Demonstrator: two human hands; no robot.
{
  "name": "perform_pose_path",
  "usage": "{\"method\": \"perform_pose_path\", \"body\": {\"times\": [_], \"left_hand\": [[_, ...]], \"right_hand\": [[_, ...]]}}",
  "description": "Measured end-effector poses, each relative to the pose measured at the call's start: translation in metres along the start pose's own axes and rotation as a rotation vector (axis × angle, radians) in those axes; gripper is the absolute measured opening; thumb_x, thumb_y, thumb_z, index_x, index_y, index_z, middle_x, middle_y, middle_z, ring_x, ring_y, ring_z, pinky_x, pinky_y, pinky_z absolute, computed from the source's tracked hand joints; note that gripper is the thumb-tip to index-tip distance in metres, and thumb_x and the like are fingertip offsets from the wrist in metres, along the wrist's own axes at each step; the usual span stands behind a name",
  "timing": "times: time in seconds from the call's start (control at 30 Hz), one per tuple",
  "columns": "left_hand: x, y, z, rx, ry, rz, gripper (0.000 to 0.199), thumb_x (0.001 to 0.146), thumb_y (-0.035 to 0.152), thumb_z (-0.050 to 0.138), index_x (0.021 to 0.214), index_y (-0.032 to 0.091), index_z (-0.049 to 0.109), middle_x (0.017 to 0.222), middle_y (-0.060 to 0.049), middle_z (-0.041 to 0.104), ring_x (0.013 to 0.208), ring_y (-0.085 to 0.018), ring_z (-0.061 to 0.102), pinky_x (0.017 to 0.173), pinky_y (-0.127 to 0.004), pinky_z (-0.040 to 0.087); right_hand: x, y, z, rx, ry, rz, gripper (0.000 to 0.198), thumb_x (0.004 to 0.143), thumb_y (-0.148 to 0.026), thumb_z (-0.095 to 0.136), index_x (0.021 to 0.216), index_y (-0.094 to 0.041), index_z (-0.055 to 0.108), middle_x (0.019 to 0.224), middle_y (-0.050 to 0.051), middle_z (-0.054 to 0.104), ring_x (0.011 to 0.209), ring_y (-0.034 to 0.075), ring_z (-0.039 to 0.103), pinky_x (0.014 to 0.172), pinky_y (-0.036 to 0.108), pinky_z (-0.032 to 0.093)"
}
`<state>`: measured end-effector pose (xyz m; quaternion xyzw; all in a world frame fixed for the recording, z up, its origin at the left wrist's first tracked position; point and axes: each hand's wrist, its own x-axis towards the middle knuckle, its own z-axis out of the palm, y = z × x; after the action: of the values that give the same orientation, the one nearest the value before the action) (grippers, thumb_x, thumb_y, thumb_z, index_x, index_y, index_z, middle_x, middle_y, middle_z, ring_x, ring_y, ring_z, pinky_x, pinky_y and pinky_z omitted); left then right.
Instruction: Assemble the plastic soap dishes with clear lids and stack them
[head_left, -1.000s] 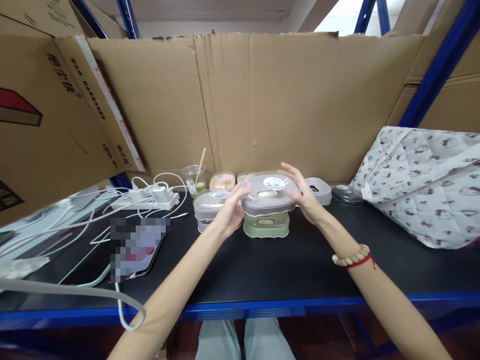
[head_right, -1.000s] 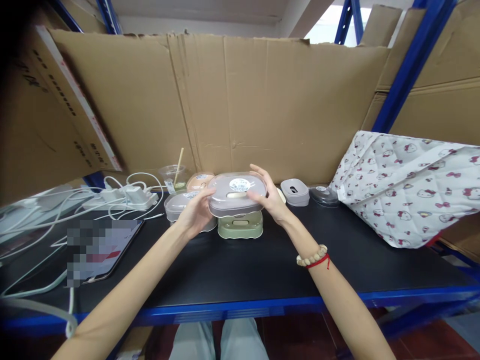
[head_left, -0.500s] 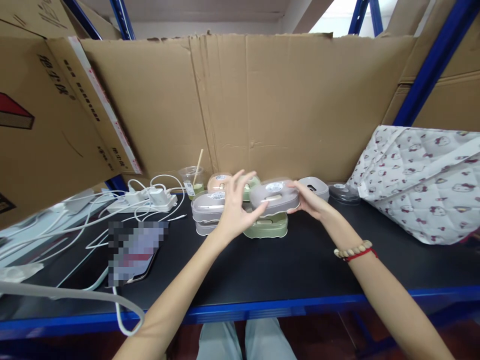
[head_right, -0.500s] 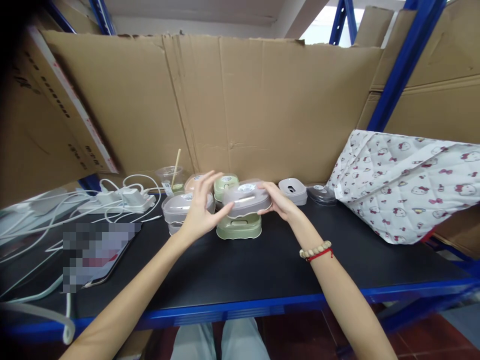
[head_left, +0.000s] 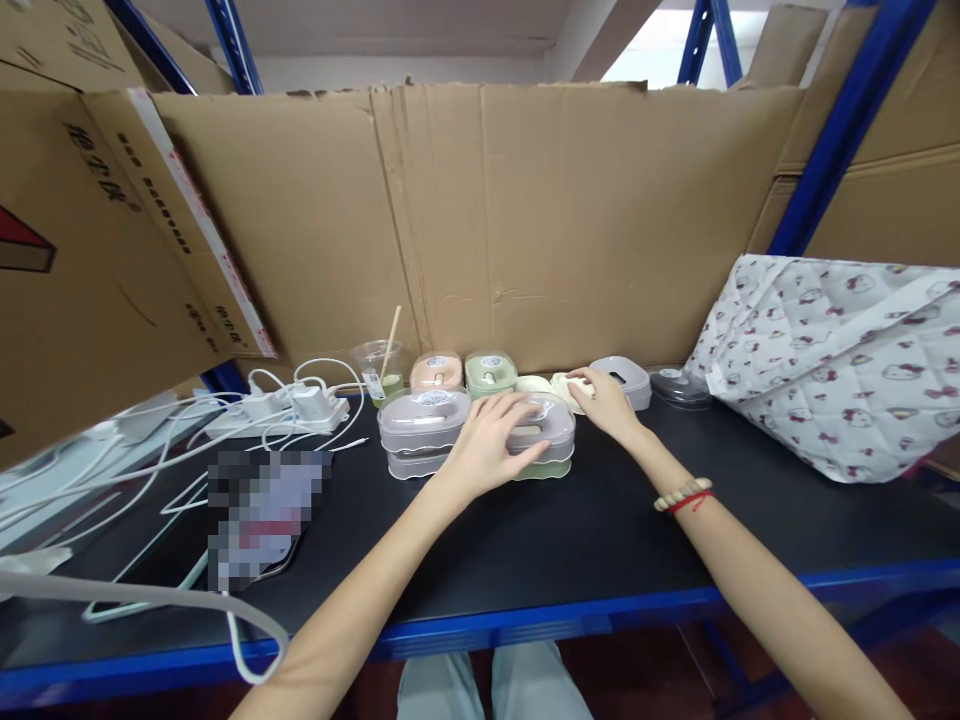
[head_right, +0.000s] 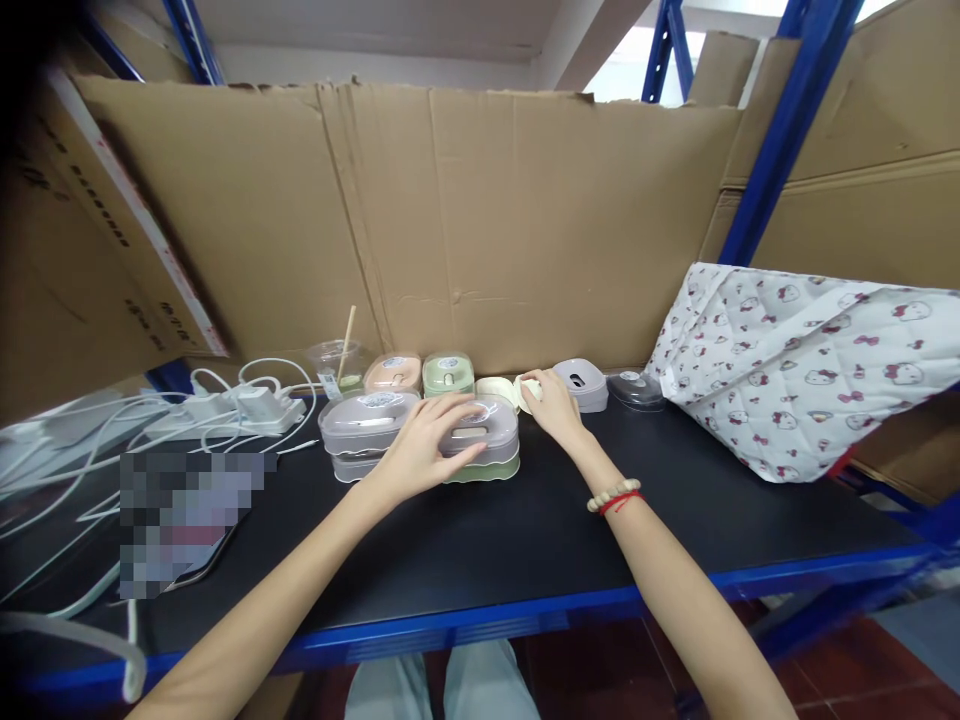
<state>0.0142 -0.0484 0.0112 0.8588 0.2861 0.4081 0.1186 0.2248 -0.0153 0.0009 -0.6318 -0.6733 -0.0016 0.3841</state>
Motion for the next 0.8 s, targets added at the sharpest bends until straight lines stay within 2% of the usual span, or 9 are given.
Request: {"method": "perform_pose_path", "body": {"times": [0.07, 0.13, 0.23, 0.37, 0.43, 0.6, 0.67, 0.73, 0.8], "left_hand": [[0.000, 0.002, 0.000, -0.023, 0.050, -0.017, 0.026, 0.076, 0.033, 0.060, 0.100, 0.025, 0.064, 0.116, -0.008, 0.063, 0.112, -0.028, 0.052, 0.098, -0.042, 0.033], [0.001, 0.003, 0.000, -0.048, 0.106, -0.043, 0.022, 0.078, 0.032, 0.057, 0.098, 0.025, 0.064, 0.112, -0.007, 0.063, 0.110, -0.027, 0.053, 0.097, -0.041, 0.034], [0.002, 0.005, -0.002, -0.109, 0.213, -0.075, 0.016, 0.079, 0.027, 0.054, 0.092, 0.024, 0.063, 0.104, -0.006, 0.064, 0.103, -0.025, 0.055, 0.095, -0.041, 0.036], [0.004, 0.006, -0.006, -0.293, 0.372, -0.148, 0.008, 0.076, 0.022, 0.056, 0.082, 0.024, 0.062, 0.091, -0.004, 0.064, 0.093, -0.022, 0.056, 0.088, -0.038, 0.040], [0.005, 0.006, -0.007, -0.405, 0.425, -0.211, 0.009, 0.074, 0.024, 0.059, 0.083, 0.023, 0.062, 0.090, -0.004, 0.064, 0.091, -0.020, 0.057, 0.082, -0.035, 0.043], [0.009, 0.007, -0.008, -0.763, 0.433, -0.382, 0.039, 0.072, 0.036, 0.065, 0.106, 0.021, 0.056, 0.096, -0.006, 0.065, 0.090, -0.020, 0.062, 0.077, -0.032, 0.047], [0.010, 0.009, -0.007, -0.900, 0.400, -0.443, 0.052, 0.070, 0.040, 0.068, 0.115, 0.020, 0.052, 0.100, -0.008, 0.066, 0.089, -0.019, 0.064, 0.078, -0.033, 0.048], [0.011, 0.010, -0.006, -1.002, 0.378, -0.470, 0.056, 0.068, 0.041, 0.070, 0.117, 0.019, 0.051, 0.104, -0.009, 0.066, 0.092, -0.020, 0.064, 0.081, -0.033, 0.049], [0.012, 0.011, -0.006, -1.059, 0.390, -0.460, 0.051, 0.068, 0.039, 0.071, 0.111, 0.018, 0.054, 0.106, -0.008, 0.067, 0.098, -0.020, 0.063, 0.085, -0.032, 0.049]], "right_hand": [[-0.001, 0.010, 0.005, -0.183, -0.012, -0.088, 0.031, 0.078, -0.017, 0.050, 0.106, -0.018, 0.063, 0.116, 0.014, 0.062, 0.110, 0.027, 0.055, 0.091, 0.044, 0.042], [-0.002, 0.018, 0.010, -0.318, -0.081, -0.116, 0.037, 0.076, -0.015, 0.054, 0.112, -0.018, 0.061, 0.124, 0.015, 0.059, 0.116, 0.029, 0.052, 0.095, 0.047, 0.039], [-0.002, 0.025, 0.015, -0.388, -0.160, -0.090, 0.030, 0.075, -0.017, 0.059, 0.104, -0.020, 0.066, 0.114, 0.013, 0.065, 0.107, 0.030, 0.058, 0.088, 0.045, 0.044], [0.001, 0.026, 0.011, -0.377, -0.163, -0.077, 0.018, 0.080, -0.021, 0.055, 0.090, -0.024, 0.070, 0.097, 0.010, 0.070, 0.090, 0.027, 0.064, 0.071, 0.036, 0.048], [0.002, 0.021, 0.007, -0.327, -0.065, -0.071, 0.021, 0.084, -0.025, 0.051, 0.092, -0.024, 0.070, 0.095, 0.010, 0.070, 0.088, 0.027, 0.064, 0.068, 0.036, 0.049], [-0.006, -0.008, -0.001, -0.047, 0.419, -0.211, 0.029, 0.086, -0.042, 0.048, 0.095, -0.028, 0.071, 0.091, 0.008, 0.069, 0.087, 0.026, 0.063, 0.078, 0.042, 0.048], [-0.012, -0.021, -0.002, 0.020, 0.451, -0.310, 0.030, 0.086, -0.046, 0.047, 0.095, -0.029, 0.072, 0.090, 0.008, 0.069, 0.089, 0.027, 0.062, 0.083, 0.044, 0.045], [-0.018, -0.032, -0.002, 0.066, 0.371, -0.431, 0.030, 0.087, -0.046, 0.047, 0.094, -0.032, 0.072, 0.092, 0.007, 0.068, 0.095, 0.027, 0.060, 0.086, 0.046, 0.043], [-0.022, -0.037, -0.001, 0.082, 0.260, -0.533, 0.028, 0.087, -0.047, 0.046, 0.095, -0.036, 0.071, 0.094, 0.006, 0.067, 0.100, 0.027, 0.059, 0.088, 0.047, 0.042]]}}
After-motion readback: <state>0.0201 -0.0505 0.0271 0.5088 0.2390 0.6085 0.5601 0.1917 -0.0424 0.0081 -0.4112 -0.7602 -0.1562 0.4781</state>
